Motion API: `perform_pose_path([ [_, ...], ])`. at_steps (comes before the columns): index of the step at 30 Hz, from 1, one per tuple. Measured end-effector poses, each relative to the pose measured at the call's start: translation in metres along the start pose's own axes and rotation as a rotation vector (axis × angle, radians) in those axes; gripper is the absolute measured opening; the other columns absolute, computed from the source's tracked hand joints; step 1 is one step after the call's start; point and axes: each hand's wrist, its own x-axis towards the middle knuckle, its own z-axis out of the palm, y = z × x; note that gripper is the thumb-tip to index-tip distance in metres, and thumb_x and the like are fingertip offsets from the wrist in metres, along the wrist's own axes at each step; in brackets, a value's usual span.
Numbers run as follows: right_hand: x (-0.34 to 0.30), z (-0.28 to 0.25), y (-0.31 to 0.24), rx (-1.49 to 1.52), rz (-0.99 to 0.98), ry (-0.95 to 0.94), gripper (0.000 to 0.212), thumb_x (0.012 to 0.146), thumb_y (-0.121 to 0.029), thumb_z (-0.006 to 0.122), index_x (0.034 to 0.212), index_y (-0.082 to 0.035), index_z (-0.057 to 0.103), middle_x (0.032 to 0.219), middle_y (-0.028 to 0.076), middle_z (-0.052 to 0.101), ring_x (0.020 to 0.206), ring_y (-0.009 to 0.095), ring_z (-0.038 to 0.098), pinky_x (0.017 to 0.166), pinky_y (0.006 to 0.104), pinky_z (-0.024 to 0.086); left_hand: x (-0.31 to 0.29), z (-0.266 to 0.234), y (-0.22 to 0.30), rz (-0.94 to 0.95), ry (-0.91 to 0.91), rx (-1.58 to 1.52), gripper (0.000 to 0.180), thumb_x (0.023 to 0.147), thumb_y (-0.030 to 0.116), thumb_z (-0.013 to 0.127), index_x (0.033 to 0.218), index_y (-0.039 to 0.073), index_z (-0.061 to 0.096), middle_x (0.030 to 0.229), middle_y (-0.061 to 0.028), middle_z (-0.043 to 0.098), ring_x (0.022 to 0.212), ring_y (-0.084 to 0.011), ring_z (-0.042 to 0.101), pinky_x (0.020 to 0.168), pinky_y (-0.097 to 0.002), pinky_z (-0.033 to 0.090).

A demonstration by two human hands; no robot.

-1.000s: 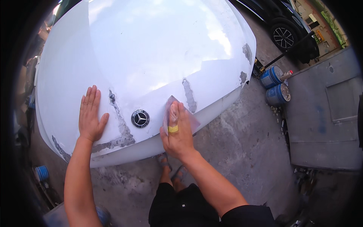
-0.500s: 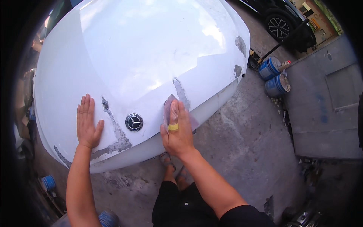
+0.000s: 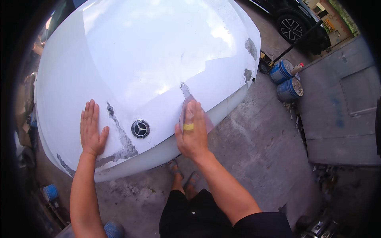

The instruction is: The person retrieves a sanding block and sands the hood of a white Mercedes-Benz. They rub the sanding block over several areas of the hood, including around the emblem and near the headlights, to smooth the surface.

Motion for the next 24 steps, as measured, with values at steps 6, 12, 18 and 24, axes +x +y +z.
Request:
perform_pose_path([
  [6,0.030,-0.016,0.010,0.004,0.057,-0.089,0.074,0.092,-0.020,0.054,0.153,0.001,0.018,0.155,0.024,0.028,0.145,0.041,0.024,0.118,0.0479,0.021,-0.005,-0.005,-0.002,-0.021,-0.016,-0.017,0.074,0.089,0.035,0.052,0.153,0.005,0.029,0.160,-0.0138,0.026,0.149,-0.0315,0.021,0.120,-0.0469,0.015],
  [12,0.070,-0.080,0.005,0.382,0.227,-0.139,0.073,0.096,-0.020,0.048,0.153,0.003,0.010,0.155,0.027,0.026,0.145,0.041,0.025,0.117,0.0427,0.023,-0.007,-0.007,-0.005,-0.032,-0.019,-0.049,0.074,0.089,0.033,0.053,0.153,0.005,0.027,0.160,-0.0143,0.025,0.148,-0.0317,0.022,0.120,-0.0486,0.014],
  [18,0.035,-0.144,-0.011,0.488,0.227,-0.195,0.078,0.094,-0.015,0.049,0.154,0.001,0.003,0.154,0.027,0.028,0.142,0.040,0.031,0.115,0.0414,0.027,0.002,-0.034,0.066,0.071,0.217,-0.234,0.072,0.084,0.019,0.065,0.146,-0.003,0.035,0.149,-0.0217,0.039,0.138,-0.0397,0.036,0.115,-0.0521,0.027],
  [24,0.043,-0.160,-0.040,0.692,0.190,-0.407,0.089,0.088,-0.014,0.061,0.156,-0.002,0.003,0.142,0.022,0.041,0.130,0.035,0.044,0.109,0.0433,0.036,0.042,-0.072,0.244,-0.079,-0.084,-1.332,0.101,0.083,0.053,0.071,0.151,-0.003,0.019,0.146,-0.0218,0.039,0.133,-0.0354,0.042,0.111,-0.0451,0.033],
])
